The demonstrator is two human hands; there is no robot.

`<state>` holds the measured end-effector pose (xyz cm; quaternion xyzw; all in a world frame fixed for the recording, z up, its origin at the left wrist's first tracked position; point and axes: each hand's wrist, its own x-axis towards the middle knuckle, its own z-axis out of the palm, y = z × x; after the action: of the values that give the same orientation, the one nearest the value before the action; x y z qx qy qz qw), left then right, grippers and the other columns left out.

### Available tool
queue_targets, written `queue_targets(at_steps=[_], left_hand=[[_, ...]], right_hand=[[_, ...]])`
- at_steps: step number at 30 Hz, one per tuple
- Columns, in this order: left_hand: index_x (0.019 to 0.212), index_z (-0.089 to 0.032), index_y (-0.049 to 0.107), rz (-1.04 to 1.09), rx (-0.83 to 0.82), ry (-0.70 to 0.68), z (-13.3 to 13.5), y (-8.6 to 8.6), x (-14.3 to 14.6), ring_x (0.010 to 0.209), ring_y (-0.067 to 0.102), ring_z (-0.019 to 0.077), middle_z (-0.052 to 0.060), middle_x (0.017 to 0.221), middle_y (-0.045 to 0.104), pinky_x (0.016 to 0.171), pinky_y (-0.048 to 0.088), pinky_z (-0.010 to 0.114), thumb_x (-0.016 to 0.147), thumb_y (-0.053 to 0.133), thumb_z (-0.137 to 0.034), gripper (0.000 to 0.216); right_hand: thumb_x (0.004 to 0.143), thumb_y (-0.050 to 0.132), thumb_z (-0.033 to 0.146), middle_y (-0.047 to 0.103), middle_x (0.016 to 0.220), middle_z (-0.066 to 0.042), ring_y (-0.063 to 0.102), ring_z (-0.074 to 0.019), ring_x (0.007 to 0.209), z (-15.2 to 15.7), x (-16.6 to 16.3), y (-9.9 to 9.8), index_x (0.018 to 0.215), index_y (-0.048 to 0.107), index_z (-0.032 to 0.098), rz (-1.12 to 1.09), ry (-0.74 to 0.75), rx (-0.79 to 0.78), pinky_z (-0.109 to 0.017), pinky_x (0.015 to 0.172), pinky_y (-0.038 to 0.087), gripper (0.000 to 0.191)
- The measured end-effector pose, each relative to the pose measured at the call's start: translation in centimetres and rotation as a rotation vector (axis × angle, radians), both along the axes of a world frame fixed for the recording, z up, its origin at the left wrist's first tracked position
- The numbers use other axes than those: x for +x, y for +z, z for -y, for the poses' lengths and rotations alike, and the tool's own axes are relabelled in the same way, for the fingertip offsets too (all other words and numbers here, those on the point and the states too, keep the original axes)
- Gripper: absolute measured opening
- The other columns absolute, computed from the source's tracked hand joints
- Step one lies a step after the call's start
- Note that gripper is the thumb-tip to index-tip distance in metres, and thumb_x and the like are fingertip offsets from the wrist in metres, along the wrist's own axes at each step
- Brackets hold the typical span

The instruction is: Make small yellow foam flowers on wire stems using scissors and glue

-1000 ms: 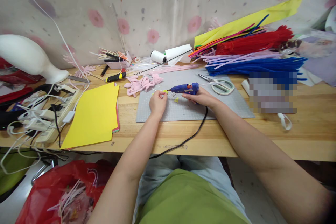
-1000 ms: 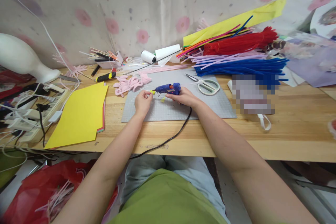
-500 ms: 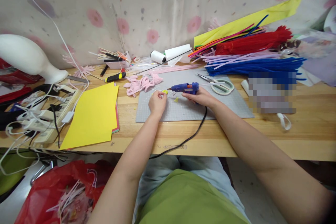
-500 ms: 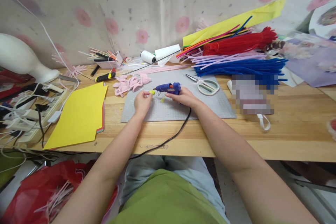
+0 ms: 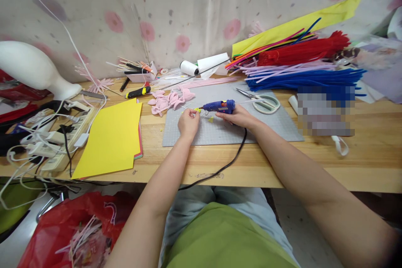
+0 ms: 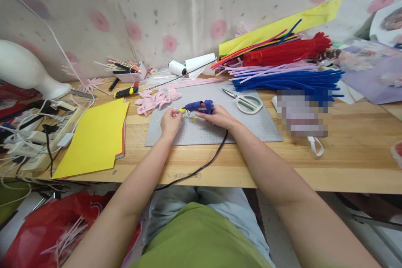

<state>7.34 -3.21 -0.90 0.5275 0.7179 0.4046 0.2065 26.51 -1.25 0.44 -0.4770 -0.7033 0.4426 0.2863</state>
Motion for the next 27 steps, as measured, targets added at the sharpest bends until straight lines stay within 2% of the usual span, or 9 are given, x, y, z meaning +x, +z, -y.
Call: queue_targets(at_steps=[4, 12, 15, 19, 21, 23, 25, 27], left_hand=[[0.070, -0.021, 0.056, 0.001, 0.004, 0.000, 0.0, 0.0, 0.0, 0.055, 0.042, 0.0109, -0.004, 0.061, 0.048, 0.055, 0.026, 0.025, 0.075, 0.057, -0.028, 0.008], [0.071, -0.020, 0.059, 0.061, 0.049, -0.031, -0.1, -0.3, -0.1, 0.053, 0.040, 0.0098, -0.005, 0.056, 0.043, 0.054, 0.026, 0.024, 0.074, 0.059, -0.031, 0.012], [0.073, -0.019, 0.062, 0.187, 0.122, -0.098, -0.2, -0.5, -0.2, 0.050, 0.035, 0.0089, -0.005, 0.053, 0.037, 0.052, 0.025, 0.024, 0.073, 0.061, -0.031, 0.012], [0.075, -0.018, 0.063, 0.462, 0.203, -0.115, -0.5, -0.4, -0.5, 0.048, 0.027, 0.0074, -0.007, 0.052, 0.028, 0.050, 0.023, 0.023, 0.072, 0.062, -0.029, 0.011], [0.076, -0.018, 0.062, 0.562, 0.215, -0.067, -0.6, -0.2, -0.8, 0.048, 0.024, 0.0068, -0.007, 0.052, 0.025, 0.050, 0.023, 0.023, 0.071, 0.063, -0.029, 0.012], [0.076, -0.018, 0.062, 0.612, 0.212, -0.027, -0.6, 0.1, -1.0, 0.048, 0.024, 0.0063, -0.007, 0.052, 0.026, 0.050, 0.023, 0.022, 0.070, 0.064, -0.030, 0.014], [0.076, -0.018, 0.062, 0.629, 0.204, -0.008, -0.6, 0.3, -1.1, 0.048, 0.025, 0.0059, -0.007, 0.053, 0.028, 0.049, 0.023, 0.022, 0.070, 0.065, -0.031, 0.015], [0.075, -0.018, 0.062, 0.640, 0.201, -0.008, -0.6, 0.4, -1.1, 0.048, 0.026, 0.0056, -0.007, 0.052, 0.028, 0.049, 0.024, 0.022, 0.069, 0.066, -0.031, 0.015]], right_hand=[[0.068, 0.062, 0.058, 0.049, 0.052, 0.003, 0.041, -0.0080, 0.043, -0.1, 0.1, 0.0, 0.074, 0.058, 0.018, 0.004, -0.010, -0.005, -0.024, 0.042, 0.032, 0.041], [0.069, 0.061, 0.057, 0.051, 0.052, 0.003, 0.041, -0.0077, 0.042, -0.3, 0.3, 0.0, 0.088, 0.062, 0.017, 0.011, -0.021, 0.014, -0.023, 0.041, 0.031, 0.044], [0.070, 0.062, 0.056, 0.052, 0.053, 0.003, 0.041, -0.0072, 0.042, -0.2, 0.7, 0.2, 0.088, 0.061, 0.016, -0.028, -0.028, 0.009, -0.022, 0.041, 0.031, 0.044], [0.070, 0.062, 0.057, 0.056, 0.060, 0.000, 0.042, -0.0066, 0.044, -0.4, 2.0, 0.6, 0.076, 0.059, 0.016, -0.127, -0.036, -0.004, -0.022, 0.041, 0.032, 0.041], [0.070, 0.061, 0.057, 0.055, 0.058, 0.000, 0.041, -0.0069, 0.044, -0.8, 2.9, 0.7, 0.073, 0.060, 0.016, -0.134, -0.134, 0.017, -0.023, 0.042, 0.032, 0.042], [0.070, 0.059, 0.059, 0.050, 0.050, 0.000, 0.040, -0.0086, 0.043, -1.4, 3.7, 0.4, 0.071, 0.062, 0.016, -0.076, -0.313, 0.049, -0.025, 0.043, 0.032, 0.044], [0.069, 0.059, 0.061, 0.047, 0.047, 0.000, 0.043, -0.0119, 0.046, -2.2, 4.3, -0.1, 0.069, 0.062, 0.017, 0.043, -0.489, 0.093, -0.027, 0.046, 0.034, 0.044], [0.066, 0.061, 0.061, 0.049, 0.049, -0.002, 0.049, -0.0164, 0.054, -3.0, 4.6, -0.7, 0.066, 0.061, 0.017, 0.181, -0.576, 0.142, -0.029, 0.051, 0.037, 0.043]])
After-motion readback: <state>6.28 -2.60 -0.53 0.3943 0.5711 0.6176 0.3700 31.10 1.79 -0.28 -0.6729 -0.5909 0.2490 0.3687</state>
